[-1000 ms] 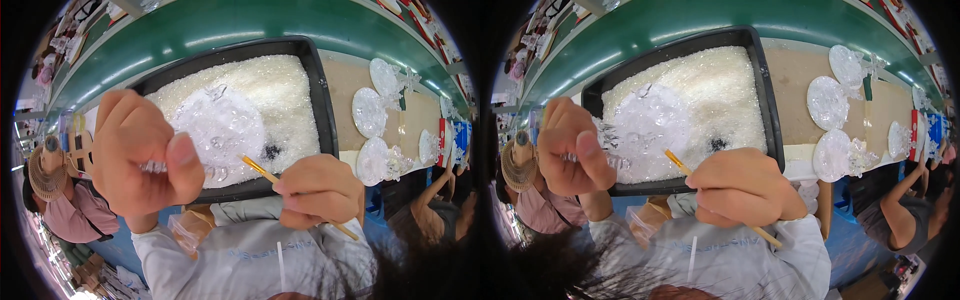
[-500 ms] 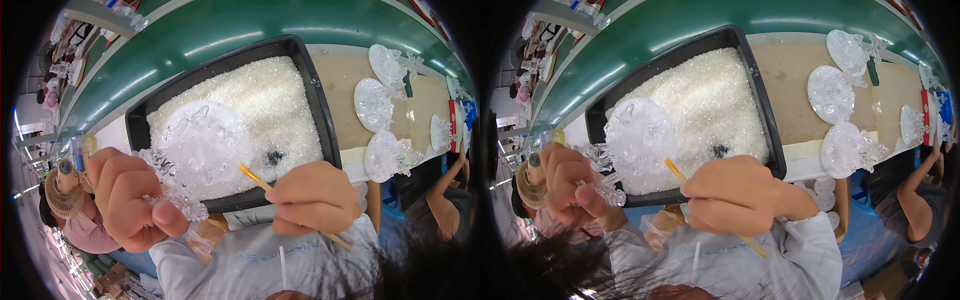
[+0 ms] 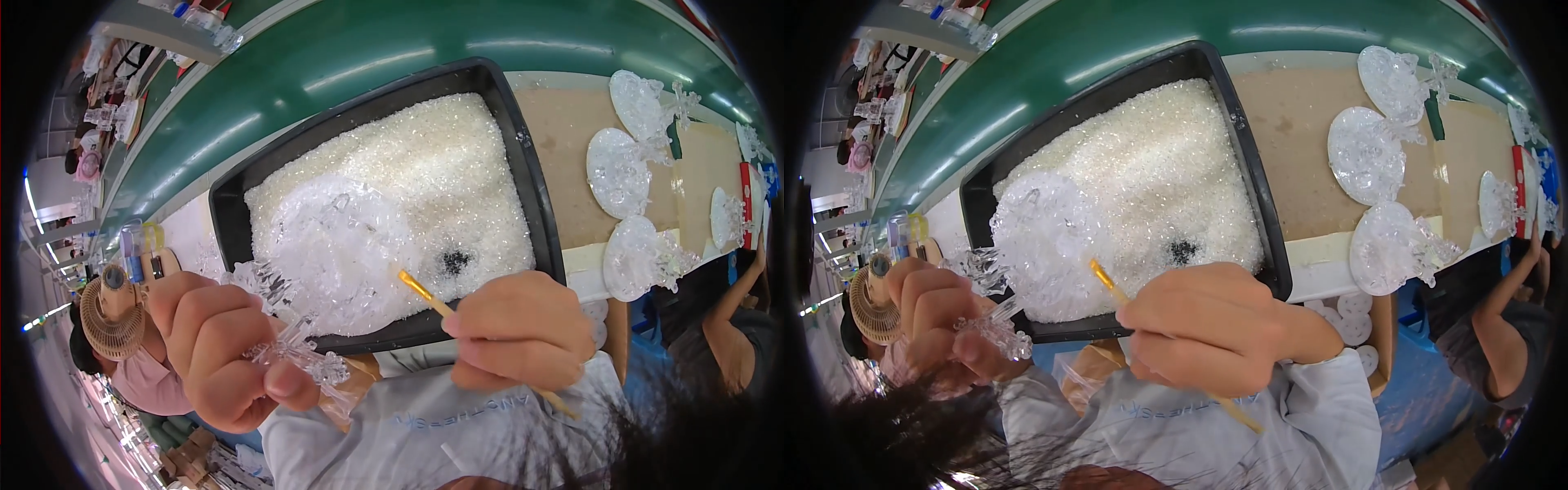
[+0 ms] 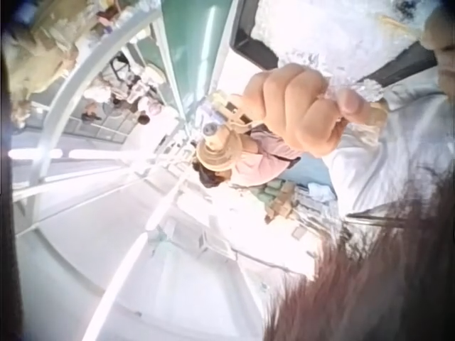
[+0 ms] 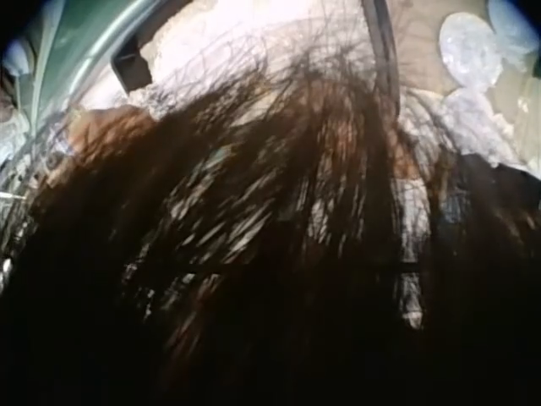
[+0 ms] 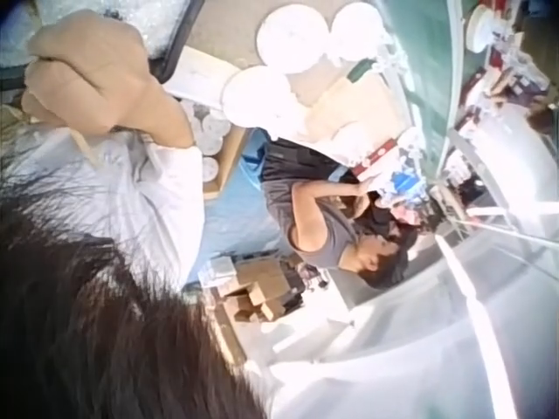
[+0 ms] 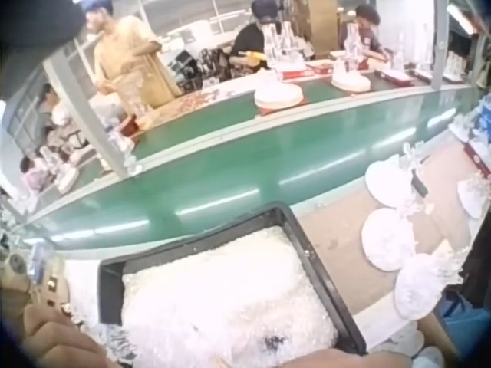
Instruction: Applying small white decorative beads to a plastic lamp component using a brush.
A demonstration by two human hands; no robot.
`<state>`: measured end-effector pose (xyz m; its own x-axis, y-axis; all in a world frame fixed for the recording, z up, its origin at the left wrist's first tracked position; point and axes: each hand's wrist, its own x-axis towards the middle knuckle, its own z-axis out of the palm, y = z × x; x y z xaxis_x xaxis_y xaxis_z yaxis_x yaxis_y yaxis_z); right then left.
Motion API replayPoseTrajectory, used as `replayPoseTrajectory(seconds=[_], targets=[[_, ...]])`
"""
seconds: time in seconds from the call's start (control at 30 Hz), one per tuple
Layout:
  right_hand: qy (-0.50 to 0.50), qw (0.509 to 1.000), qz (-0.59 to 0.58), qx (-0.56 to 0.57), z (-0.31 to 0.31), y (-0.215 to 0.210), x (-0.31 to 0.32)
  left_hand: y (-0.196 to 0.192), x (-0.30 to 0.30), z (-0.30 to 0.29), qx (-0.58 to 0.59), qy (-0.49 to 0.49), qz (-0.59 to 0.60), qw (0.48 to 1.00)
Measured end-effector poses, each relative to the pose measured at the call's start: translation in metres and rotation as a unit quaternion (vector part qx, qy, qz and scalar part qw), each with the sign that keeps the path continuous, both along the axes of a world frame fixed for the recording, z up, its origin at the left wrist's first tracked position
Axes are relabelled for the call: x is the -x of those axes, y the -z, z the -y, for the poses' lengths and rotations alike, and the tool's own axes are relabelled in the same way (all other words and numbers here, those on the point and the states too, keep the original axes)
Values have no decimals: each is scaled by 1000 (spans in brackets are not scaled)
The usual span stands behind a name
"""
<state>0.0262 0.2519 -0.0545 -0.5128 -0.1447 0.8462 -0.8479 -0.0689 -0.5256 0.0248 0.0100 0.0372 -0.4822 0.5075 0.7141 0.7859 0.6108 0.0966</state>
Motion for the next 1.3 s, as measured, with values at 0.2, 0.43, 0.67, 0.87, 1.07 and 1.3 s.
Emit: replayPoseTrajectory(seconds=[0.2,0.43,0.67,0.87,1.07,1.3], targets=[[27,1000,1,8,-1,-2,-1,-8,0,-1,44,-3,4,999],[25,1000,5,9,-4,-3,-1,-15,-5,-1,75,-18,25,997],[7,1000,21,5,-5,-6,-1,-10,-11,-4,73,-51,-32,995],[-2,999,37,1,-9,-7,-2,-7,-17,-9,-107,60,145,982],[-29,998,52,14,-7,-5,-1,-3,-25,-8,-310,172,348,868],[-41,997,64,25,-9,-7,0,-11,-39,18,-506,283,538,613]])
